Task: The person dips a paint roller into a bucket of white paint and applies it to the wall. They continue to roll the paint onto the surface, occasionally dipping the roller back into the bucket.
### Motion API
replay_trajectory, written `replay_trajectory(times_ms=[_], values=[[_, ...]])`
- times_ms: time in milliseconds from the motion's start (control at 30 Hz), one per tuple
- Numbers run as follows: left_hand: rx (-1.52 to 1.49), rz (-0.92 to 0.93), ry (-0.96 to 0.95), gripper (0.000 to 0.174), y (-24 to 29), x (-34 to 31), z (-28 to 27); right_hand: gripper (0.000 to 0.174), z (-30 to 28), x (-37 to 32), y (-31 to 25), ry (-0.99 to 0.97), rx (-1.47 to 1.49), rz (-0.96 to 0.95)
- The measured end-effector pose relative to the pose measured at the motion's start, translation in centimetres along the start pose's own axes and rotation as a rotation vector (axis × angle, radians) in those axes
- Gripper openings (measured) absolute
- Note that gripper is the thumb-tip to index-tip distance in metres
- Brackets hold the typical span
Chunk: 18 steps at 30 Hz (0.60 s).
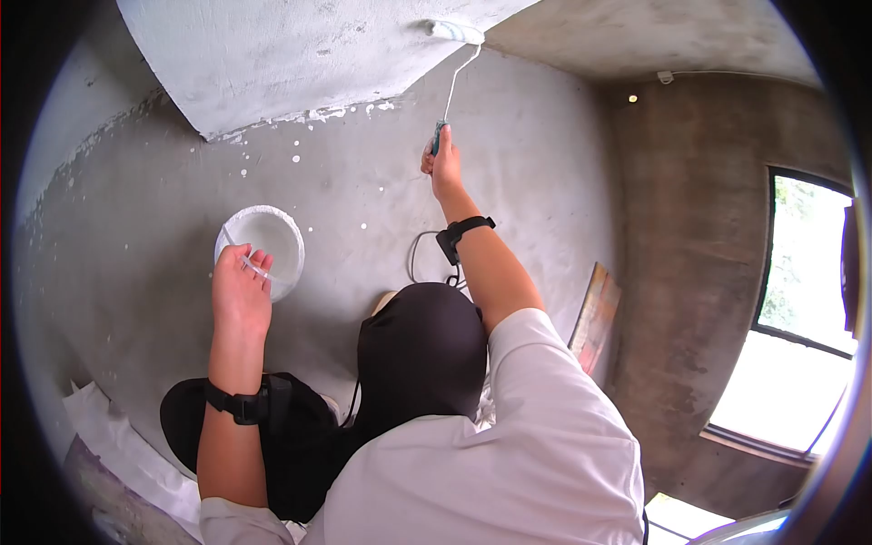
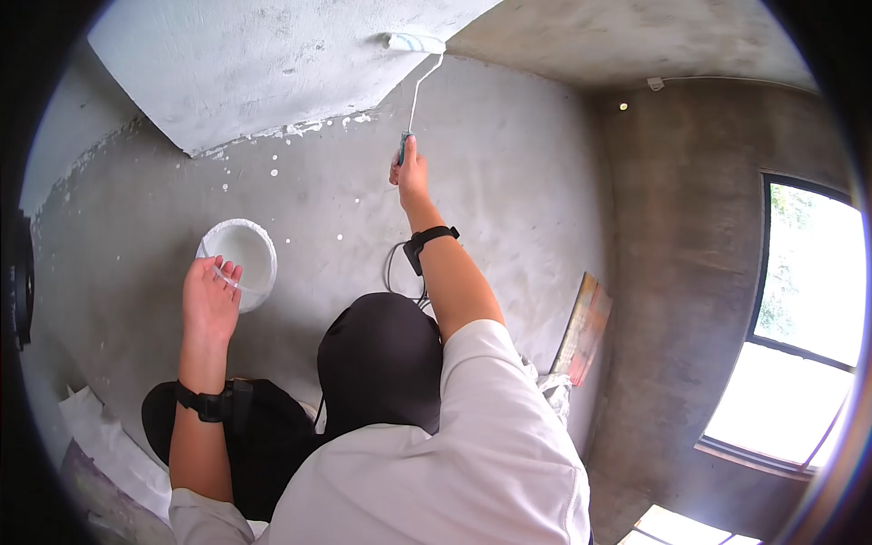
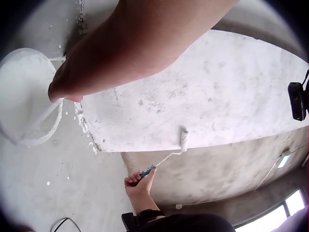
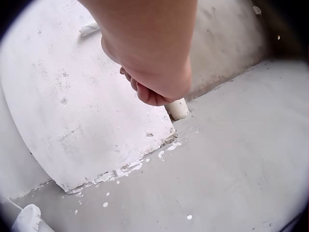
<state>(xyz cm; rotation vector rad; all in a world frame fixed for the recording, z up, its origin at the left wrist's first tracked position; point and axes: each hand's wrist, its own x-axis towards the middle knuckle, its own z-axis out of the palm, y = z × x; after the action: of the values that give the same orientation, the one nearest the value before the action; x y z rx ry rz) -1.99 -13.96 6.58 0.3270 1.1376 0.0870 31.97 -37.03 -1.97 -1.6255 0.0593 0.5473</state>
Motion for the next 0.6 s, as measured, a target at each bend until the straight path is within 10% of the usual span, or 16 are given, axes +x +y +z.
replay_trajectory(times_ms=[600], values=[[0.012,0.009,0.03,0.036,0.0,-0.1,0.3,0.063,-0.7,-1.1,7.7,0.065,-0.205,0.443]])
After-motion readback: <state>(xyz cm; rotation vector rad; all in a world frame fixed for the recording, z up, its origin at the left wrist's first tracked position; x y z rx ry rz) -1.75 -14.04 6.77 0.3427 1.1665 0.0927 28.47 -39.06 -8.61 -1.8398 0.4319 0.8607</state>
